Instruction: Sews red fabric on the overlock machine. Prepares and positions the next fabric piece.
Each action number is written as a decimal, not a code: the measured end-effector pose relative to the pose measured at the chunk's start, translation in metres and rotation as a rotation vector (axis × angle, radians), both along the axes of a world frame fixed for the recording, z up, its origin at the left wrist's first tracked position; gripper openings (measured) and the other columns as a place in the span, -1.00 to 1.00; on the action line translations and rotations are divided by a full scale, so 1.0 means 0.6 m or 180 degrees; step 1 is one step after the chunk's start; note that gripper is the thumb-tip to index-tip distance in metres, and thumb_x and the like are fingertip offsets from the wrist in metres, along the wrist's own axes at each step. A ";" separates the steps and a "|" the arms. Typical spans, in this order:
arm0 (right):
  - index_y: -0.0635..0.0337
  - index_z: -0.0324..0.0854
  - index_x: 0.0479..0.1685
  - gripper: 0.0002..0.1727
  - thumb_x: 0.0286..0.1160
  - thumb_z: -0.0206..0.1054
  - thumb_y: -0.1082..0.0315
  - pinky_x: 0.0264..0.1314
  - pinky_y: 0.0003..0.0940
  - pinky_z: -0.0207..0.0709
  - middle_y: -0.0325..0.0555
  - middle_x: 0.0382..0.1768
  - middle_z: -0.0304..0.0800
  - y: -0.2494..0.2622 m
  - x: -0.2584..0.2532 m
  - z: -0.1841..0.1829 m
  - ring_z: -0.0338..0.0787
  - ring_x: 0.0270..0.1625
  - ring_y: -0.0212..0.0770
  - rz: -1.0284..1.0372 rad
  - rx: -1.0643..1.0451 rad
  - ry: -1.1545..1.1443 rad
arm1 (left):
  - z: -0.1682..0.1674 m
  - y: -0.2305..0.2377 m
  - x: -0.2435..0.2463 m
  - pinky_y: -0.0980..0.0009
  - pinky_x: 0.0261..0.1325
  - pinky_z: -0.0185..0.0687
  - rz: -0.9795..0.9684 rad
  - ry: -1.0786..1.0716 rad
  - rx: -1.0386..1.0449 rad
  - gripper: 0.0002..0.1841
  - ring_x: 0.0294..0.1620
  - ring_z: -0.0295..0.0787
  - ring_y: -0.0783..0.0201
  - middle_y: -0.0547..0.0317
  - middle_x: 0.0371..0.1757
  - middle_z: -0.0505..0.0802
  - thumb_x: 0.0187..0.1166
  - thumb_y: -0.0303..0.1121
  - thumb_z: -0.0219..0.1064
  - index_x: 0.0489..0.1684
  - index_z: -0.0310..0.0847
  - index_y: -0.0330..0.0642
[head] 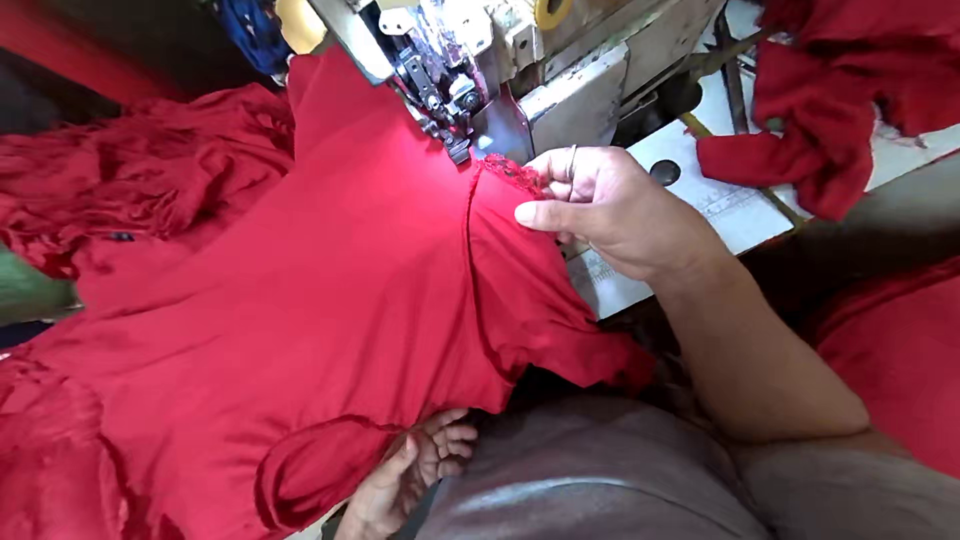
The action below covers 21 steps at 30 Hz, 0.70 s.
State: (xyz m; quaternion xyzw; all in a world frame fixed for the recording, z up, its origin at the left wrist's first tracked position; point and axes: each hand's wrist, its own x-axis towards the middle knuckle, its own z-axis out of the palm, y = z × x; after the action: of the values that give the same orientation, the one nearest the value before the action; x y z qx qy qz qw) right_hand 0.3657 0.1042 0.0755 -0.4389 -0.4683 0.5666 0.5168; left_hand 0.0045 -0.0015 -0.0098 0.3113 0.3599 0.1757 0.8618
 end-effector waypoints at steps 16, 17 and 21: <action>0.17 0.64 -0.18 -0.99 0.57 0.35 0.45 -0.22 -0.63 0.69 -0.32 -0.39 0.81 -0.032 0.004 0.009 0.79 -0.32 -0.55 0.0366 -0.0137 0.0246 | 0.087 -0.051 0.065 0.43 0.03 0.87 0.2133 -0.0466 -0.0207 -0.83 -0.13 0.96 0.30 0.06 -0.15 0.97 0.52 -0.39 0.39 -0.15 0.91 -0.20; 0.10 0.62 -0.30 -0.91 0.58 0.32 0.45 -0.31 -0.63 0.68 -0.36 -0.46 0.79 -0.038 0.015 0.020 0.77 -0.40 -0.56 0.0545 -0.0173 0.0349 | 0.115 -0.061 0.035 0.52 0.00 0.84 0.2151 -0.0194 0.0583 -0.83 -0.11 0.94 0.45 0.24 -0.14 0.98 0.51 -0.32 0.41 -0.15 0.94 -0.03; 0.01 0.65 -0.33 -0.89 0.30 0.40 0.47 -0.39 -0.72 0.67 -0.52 -0.47 0.82 -0.074 0.045 0.005 0.76 -0.42 -0.67 0.1876 0.0325 0.0337 | 0.190 -0.014 -0.040 0.60 -0.09 0.80 0.2879 -0.0057 0.1924 -0.83 -0.26 0.90 0.53 0.35 -0.29 0.96 0.58 -0.25 0.37 -0.16 0.93 0.02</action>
State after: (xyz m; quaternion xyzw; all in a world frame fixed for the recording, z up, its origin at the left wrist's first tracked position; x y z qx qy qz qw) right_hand 0.3926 0.0601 0.0784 -0.2275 -0.5758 0.6899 0.3751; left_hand -0.0196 -0.0102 0.1043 0.3578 0.3840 0.6273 0.5754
